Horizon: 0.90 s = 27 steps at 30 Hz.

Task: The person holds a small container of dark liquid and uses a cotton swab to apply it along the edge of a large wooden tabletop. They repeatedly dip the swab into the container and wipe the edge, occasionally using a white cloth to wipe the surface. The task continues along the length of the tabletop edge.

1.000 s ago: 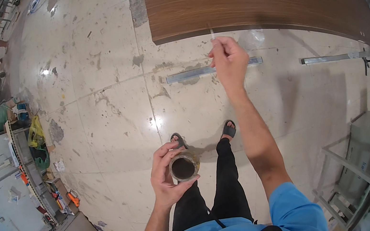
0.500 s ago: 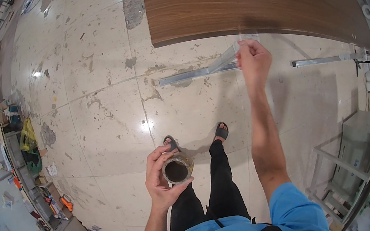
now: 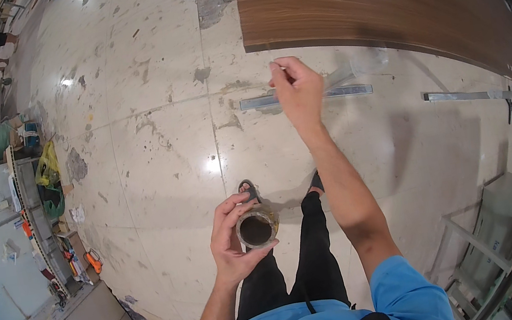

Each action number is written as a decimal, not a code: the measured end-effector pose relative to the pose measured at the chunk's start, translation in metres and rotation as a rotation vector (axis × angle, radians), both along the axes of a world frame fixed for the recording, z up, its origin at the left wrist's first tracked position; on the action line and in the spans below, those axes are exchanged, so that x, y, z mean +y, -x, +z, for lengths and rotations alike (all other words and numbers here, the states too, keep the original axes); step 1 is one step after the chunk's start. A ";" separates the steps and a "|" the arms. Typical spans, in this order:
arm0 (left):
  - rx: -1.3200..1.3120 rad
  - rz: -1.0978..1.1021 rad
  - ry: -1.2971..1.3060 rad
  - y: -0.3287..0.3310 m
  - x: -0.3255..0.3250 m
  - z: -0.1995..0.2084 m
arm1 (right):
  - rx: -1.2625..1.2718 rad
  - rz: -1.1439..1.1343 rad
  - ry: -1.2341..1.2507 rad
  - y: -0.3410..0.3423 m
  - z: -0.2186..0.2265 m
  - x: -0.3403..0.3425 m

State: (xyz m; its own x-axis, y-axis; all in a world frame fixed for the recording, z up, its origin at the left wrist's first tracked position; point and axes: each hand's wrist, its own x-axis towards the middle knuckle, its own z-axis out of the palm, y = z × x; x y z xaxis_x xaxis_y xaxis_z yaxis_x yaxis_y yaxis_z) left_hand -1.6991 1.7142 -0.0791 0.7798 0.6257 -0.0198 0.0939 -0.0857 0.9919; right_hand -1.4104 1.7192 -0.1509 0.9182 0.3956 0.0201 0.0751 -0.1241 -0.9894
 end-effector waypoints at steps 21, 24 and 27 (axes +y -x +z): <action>0.032 0.037 0.042 0.015 0.014 -0.003 | 0.051 0.196 0.090 0.018 0.017 0.025; -0.006 0.066 0.052 0.015 0.014 -0.003 | -0.161 0.173 0.091 -0.021 0.052 0.018; -0.040 0.051 0.070 0.016 0.015 0.001 | -0.859 -0.043 0.302 -0.118 0.081 0.029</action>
State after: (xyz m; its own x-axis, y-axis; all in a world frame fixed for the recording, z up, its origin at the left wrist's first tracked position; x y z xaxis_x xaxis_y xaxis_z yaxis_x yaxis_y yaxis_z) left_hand -1.7150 1.7288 -0.0784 0.7480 0.6628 -0.0347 0.0568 -0.0118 0.9983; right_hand -1.2920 1.7486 -0.0696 0.6493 0.4609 0.6049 0.7605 -0.3887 -0.5201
